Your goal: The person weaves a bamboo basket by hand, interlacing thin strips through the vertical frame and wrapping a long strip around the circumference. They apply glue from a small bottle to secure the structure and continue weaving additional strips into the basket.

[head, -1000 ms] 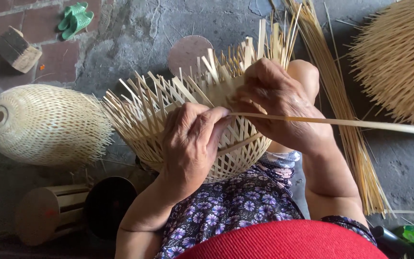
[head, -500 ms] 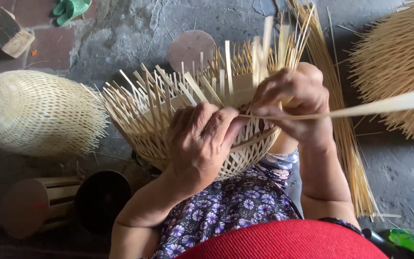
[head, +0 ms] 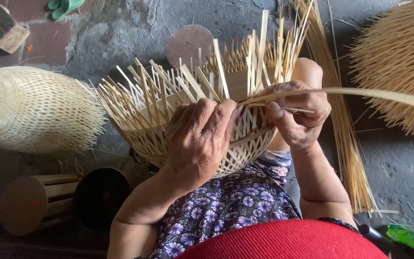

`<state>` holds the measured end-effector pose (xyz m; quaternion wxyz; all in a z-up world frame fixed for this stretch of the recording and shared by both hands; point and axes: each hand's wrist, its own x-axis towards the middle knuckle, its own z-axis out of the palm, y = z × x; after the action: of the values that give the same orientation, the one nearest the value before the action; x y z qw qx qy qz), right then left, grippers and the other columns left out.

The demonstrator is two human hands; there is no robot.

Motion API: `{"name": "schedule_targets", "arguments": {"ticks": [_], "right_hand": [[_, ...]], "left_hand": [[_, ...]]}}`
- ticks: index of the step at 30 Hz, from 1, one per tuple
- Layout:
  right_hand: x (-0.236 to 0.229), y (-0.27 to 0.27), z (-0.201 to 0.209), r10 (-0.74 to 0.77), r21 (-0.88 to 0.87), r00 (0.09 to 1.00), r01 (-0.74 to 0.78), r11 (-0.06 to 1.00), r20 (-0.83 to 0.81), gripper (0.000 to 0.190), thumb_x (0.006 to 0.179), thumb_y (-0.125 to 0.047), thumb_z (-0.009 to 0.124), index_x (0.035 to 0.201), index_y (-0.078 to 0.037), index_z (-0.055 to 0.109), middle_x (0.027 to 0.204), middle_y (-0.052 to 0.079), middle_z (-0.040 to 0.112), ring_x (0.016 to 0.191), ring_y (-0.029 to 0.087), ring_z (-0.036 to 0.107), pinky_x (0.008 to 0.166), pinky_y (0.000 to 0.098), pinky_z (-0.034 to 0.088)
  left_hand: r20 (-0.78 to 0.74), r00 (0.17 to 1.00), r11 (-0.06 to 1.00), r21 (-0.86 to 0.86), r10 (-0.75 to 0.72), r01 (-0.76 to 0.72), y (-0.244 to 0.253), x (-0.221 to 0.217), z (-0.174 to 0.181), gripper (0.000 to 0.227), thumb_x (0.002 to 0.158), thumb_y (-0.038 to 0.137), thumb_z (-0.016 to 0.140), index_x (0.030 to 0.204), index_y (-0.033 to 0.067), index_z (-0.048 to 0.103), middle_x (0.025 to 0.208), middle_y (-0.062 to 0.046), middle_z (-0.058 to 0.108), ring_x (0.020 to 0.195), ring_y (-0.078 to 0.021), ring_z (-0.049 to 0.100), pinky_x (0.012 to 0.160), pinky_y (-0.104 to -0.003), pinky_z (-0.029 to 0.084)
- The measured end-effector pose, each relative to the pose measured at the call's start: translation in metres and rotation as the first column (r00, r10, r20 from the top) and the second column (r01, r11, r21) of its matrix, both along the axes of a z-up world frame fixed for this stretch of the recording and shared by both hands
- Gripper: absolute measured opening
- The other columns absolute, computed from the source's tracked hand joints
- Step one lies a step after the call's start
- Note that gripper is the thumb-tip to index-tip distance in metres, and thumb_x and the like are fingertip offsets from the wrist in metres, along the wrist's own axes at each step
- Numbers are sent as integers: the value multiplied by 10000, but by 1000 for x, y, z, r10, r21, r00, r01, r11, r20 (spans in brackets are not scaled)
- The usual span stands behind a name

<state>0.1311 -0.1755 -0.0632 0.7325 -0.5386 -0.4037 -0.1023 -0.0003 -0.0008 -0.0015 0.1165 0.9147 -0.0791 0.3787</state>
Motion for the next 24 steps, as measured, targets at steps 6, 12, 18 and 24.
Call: {"name": "schedule_targets", "arguments": {"ticks": [6,12,18,24], "right_hand": [[-17,1,24,-199,-136,639,436,890,743,164,914,-104,900,1032,-53,798,1130,98,729,967,262,761,888,364,640],[-10,-15,71,-373,-210,484,789,578,792,233,782,-347,854,916,-178,766,978,-13,712,990,272,615,899,452,393],[14,-13,62,-86,-451,890,308,838,448,174,928,-224,870,1037,-166,748,1029,-54,704,966,112,647,882,328,411],[27,-12,30,-62,-397,909,241,886,413,171,955,-184,893,1059,-168,758,989,-34,685,912,95,619,843,305,405]], "left_hand": [[15,998,998,-8,-69,69,4,-5,-6,245,1075,58,724,1304,61,638,991,-16,540,843,-140,569,810,-286,507],[-8,999,997,-72,-38,37,0,2,-4,289,1047,136,755,1288,58,615,904,-1,512,783,-132,522,716,-289,464],[-30,997,990,-117,74,-77,-7,12,6,264,1038,254,787,1135,105,591,887,-8,513,741,-115,505,652,-290,425],[-1,997,988,-132,75,-74,-10,20,6,229,1023,219,807,1036,103,609,930,-18,544,735,-99,517,620,-243,452]]}}
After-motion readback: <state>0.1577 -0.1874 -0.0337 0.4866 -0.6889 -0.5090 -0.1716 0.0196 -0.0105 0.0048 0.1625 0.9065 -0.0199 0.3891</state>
